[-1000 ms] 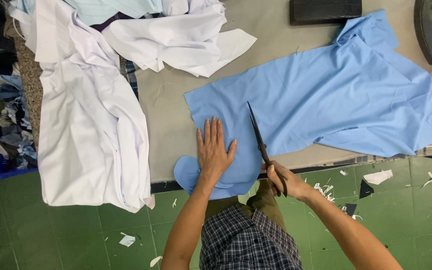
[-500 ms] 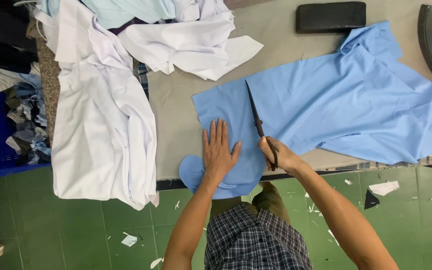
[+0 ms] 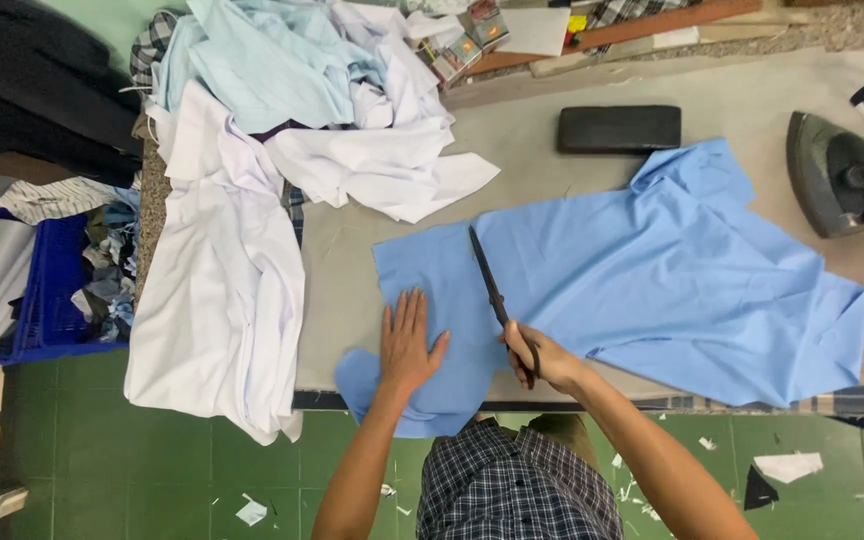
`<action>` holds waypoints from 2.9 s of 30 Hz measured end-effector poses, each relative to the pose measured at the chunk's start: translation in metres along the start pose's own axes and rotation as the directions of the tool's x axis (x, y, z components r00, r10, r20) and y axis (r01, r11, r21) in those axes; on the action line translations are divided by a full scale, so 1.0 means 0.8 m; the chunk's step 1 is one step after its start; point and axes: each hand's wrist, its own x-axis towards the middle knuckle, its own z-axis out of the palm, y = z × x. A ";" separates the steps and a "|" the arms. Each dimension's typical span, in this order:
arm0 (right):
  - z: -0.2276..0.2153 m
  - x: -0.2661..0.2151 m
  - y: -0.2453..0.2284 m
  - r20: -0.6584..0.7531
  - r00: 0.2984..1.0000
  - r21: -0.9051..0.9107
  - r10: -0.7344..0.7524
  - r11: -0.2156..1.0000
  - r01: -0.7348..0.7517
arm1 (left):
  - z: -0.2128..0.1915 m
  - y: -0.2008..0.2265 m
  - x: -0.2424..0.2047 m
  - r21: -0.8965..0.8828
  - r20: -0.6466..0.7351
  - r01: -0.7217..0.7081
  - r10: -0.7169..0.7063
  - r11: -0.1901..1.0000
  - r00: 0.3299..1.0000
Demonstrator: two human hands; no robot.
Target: The person cuts a piece of light blue fabric with scissors, then irons a checkered shirt using a steam iron and a white paper template. They measure and mark a small fabric piece with a ruler and pencil before cutting it.
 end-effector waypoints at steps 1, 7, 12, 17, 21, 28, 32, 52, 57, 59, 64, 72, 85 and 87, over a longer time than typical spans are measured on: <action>-0.020 -0.028 -0.004 0.004 1.000 -0.009 -0.006 1.000 0.006 | 0.001 0.005 0.001 0.002 -0.011 0.005 -0.004 1.000 1.000; -0.197 -0.136 0.045 -0.024 0.995 -0.080 -0.095 0.992 0.093 | 0.052 0.155 0.112 0.030 -0.202 0.002 0.004 1.000 0.979; -0.296 -0.193 0.057 -0.353 0.930 0.007 -0.103 0.994 0.112 | 0.104 0.374 0.239 -0.112 0.459 0.042 0.015 0.993 0.888; -0.334 -0.224 0.054 -0.396 0.903 0.036 -0.166 0.980 0.196 | 0.184 0.486 0.256 -0.100 0.406 -0.359 0.368 0.928 0.837; -0.354 -0.227 0.046 -0.434 0.893 -0.021 -0.120 0.992 0.123 | 0.258 0.486 0.237 -0.438 0.136 -0.481 0.585 0.759 0.800; -0.403 -0.215 0.074 -0.393 0.916 0.174 0.076 0.985 -0.007 | 0.020 0.163 0.346 -0.893 0.029 0.130 -0.233 0.431 0.972; -0.380 -0.194 0.038 -0.399 0.905 0.019 0.147 0.988 -0.152 | -0.248 0.017 0.405 -0.680 -0.719 -0.118 -0.624 0.724 0.306; -0.315 0.039 -0.022 -0.416 0.821 -0.812 -0.392 0.566 -0.141 | 0.041 0.202 0.192 -0.190 0.077 0.462 -0.456 0.866 0.887; -0.327 -0.036 0.016 -0.513 0.809 -0.704 -0.289 0.680 -0.204 | 0.059 0.309 0.186 -0.287 0.208 0.064 -0.003 0.956 0.978; -0.328 -0.080 0.015 -0.555 0.792 -0.652 -0.256 0.725 -0.222 | 0.095 0.347 0.183 -0.301 0.167 0.004 0.049 0.954 0.985; -0.343 -0.119 0.060 -0.600 0.775 -0.581 -0.198 0.774 -0.252 | 0.132 0.403 0.176 -0.203 0.116 -0.116 0.142 0.972 0.983; -0.287 0.072 0.033 -0.417 0.748 -0.842 -0.517 0.529 -0.104 | 0.101 0.351 0.092 -0.285 -0.326 -0.205 0.107 0.936 0.939; -0.310 -0.016 -0.023 -0.695 0.661 -0.539 -0.282 0.813 -0.219 | 0.056 0.173 -0.008 0.047 -0.245 0.182 -0.165 0.982 0.955; -0.352 -0.052 0.003 -0.698 0.512 -0.679 -0.500 0.691 -0.250 | 0.057 0.173 0.002 0.094 -0.165 0.126 -0.110 0.987 0.980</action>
